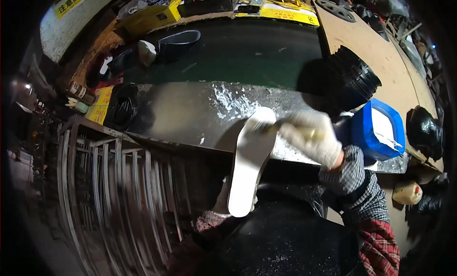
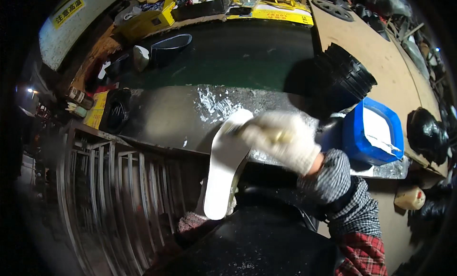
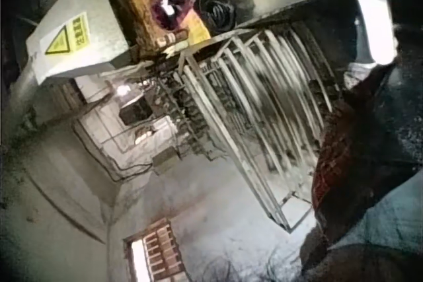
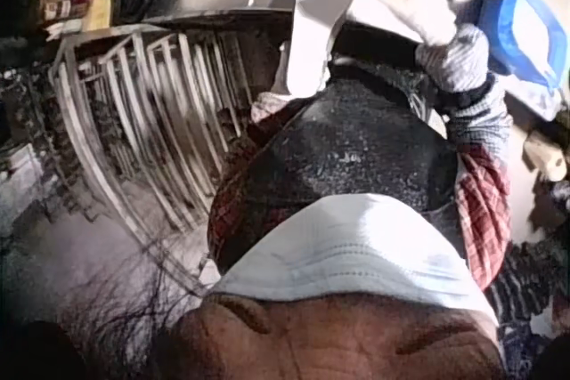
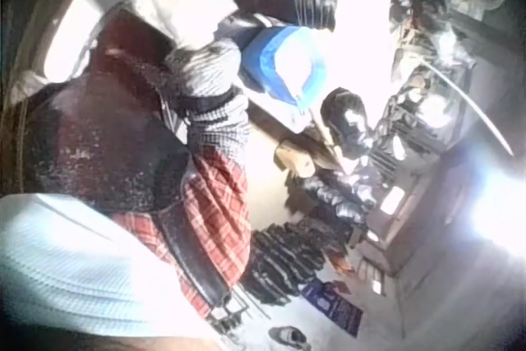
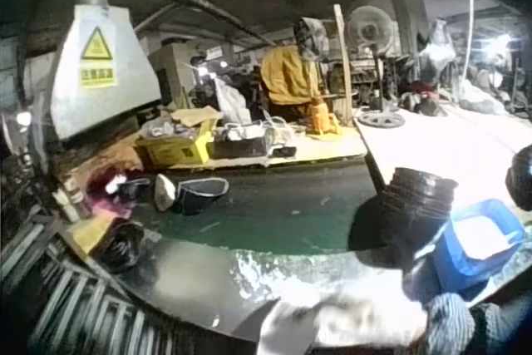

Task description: The person repeatedly picks up black shoe parts, applies white paint to the edges with a brush, and places them on a metal rack. The person also handles a white shoe sole, painting its edges before placing it on the rack.

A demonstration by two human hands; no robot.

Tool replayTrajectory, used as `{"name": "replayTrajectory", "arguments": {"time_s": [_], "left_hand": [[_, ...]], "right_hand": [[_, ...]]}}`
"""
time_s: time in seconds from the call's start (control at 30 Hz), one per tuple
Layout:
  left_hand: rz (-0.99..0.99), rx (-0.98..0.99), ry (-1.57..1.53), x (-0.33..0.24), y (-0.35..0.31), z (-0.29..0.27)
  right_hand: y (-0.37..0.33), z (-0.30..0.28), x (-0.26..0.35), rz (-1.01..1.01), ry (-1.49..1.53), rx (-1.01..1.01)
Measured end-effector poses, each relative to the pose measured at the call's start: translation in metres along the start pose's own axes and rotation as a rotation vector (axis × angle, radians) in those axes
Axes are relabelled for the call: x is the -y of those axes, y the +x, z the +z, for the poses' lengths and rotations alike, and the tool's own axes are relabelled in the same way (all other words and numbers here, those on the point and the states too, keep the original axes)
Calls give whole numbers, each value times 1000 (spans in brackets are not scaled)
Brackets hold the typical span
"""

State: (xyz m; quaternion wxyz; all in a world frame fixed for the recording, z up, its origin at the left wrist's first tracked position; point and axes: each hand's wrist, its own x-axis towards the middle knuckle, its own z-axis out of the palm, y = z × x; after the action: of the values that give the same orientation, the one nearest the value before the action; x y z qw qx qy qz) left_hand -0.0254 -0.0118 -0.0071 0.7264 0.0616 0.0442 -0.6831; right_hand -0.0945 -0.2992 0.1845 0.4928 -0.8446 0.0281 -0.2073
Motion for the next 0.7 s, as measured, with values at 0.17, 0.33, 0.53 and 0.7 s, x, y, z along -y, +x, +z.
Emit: {"name": "replayTrajectory", "arguments": {"time_s": [0.17,0.33,0.53,0.7], "left_hand": [[95,84,-31,6,2,40],[69,-58,71,-4,9,55],[164,79,-11,0,12,44],[229,-263,150,3,2,44]], "right_hand": [[-25,7,36,-131,32,357],[-61,15,39,-36,263,329],[-99,-15,19,346,419,195],[-81,5,37,237,433,402]]}}
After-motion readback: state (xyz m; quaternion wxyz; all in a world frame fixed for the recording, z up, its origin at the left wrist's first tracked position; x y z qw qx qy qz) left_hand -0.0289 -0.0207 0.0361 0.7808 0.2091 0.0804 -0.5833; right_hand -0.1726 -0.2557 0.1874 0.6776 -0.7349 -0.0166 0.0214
